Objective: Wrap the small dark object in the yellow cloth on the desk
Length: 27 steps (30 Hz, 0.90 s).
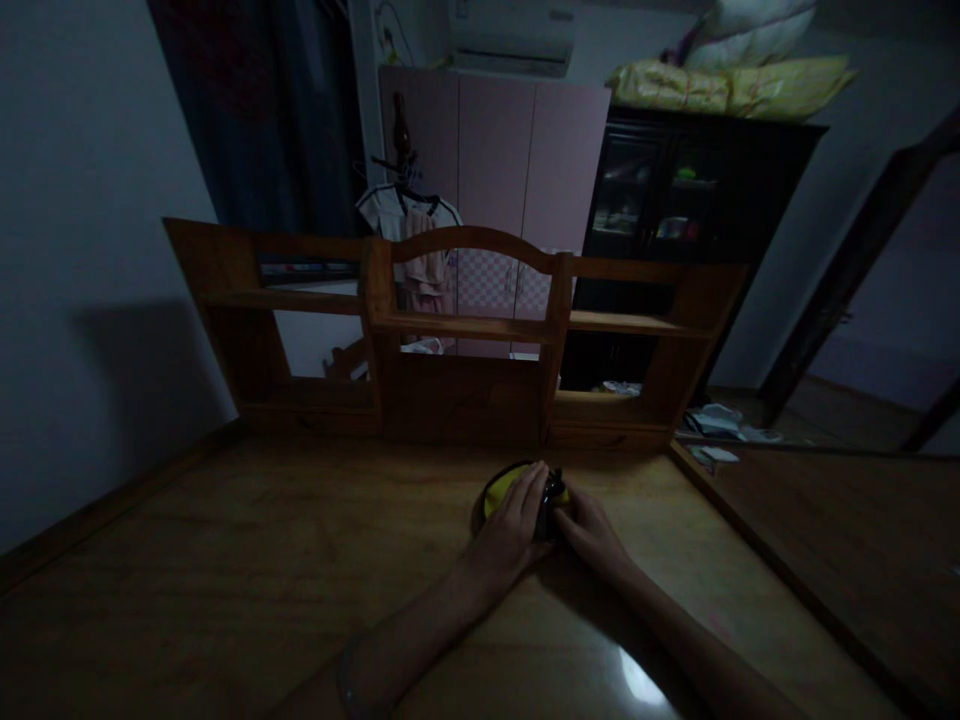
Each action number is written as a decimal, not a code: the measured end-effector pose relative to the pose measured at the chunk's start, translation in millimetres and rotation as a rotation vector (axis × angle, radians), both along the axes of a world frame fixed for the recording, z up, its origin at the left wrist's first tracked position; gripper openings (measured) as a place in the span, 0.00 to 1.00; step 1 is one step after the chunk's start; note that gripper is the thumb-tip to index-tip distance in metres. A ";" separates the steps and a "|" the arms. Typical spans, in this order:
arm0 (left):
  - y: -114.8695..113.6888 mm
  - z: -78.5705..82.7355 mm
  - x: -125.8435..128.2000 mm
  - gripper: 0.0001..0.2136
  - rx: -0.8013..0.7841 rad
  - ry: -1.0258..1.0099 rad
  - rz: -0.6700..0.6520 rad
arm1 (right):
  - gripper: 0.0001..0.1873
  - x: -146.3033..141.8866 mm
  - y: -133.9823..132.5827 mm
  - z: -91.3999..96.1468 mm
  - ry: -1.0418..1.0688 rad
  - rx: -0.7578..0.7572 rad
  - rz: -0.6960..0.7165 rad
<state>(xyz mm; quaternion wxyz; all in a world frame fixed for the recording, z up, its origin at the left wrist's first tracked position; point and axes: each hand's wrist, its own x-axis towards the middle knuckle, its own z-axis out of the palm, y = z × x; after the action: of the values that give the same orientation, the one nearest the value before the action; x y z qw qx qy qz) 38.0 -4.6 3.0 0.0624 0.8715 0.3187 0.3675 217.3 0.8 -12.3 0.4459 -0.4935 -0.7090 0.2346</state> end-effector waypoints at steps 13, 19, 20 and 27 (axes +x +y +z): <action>5.9 5.0 -8.8 0.41 0.169 0.025 -0.063 | 0.18 3.9 -4.4 5.2 -0.283 0.090 -0.057; 6.9 8.4 -9.8 0.42 0.223 0.023 -0.068 | 0.14 9.7 -3.0 11.7 -0.362 0.081 -0.125; 6.9 8.9 -10.0 0.41 0.232 0.020 -0.069 | 0.14 9.6 -3.4 12.8 -0.357 0.084 -0.132; 3.9 7.5 -9.5 0.40 0.269 -0.042 -0.099 | 0.23 2.1 -11.4 20.4 -0.150 0.090 0.075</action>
<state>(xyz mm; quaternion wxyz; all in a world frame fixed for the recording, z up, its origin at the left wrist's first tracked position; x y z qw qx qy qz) 28.4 -0.6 10.6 -0.0300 0.8786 0.2220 0.4217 219.4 -10.6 8.2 0.4042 -0.4621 -0.7683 0.1812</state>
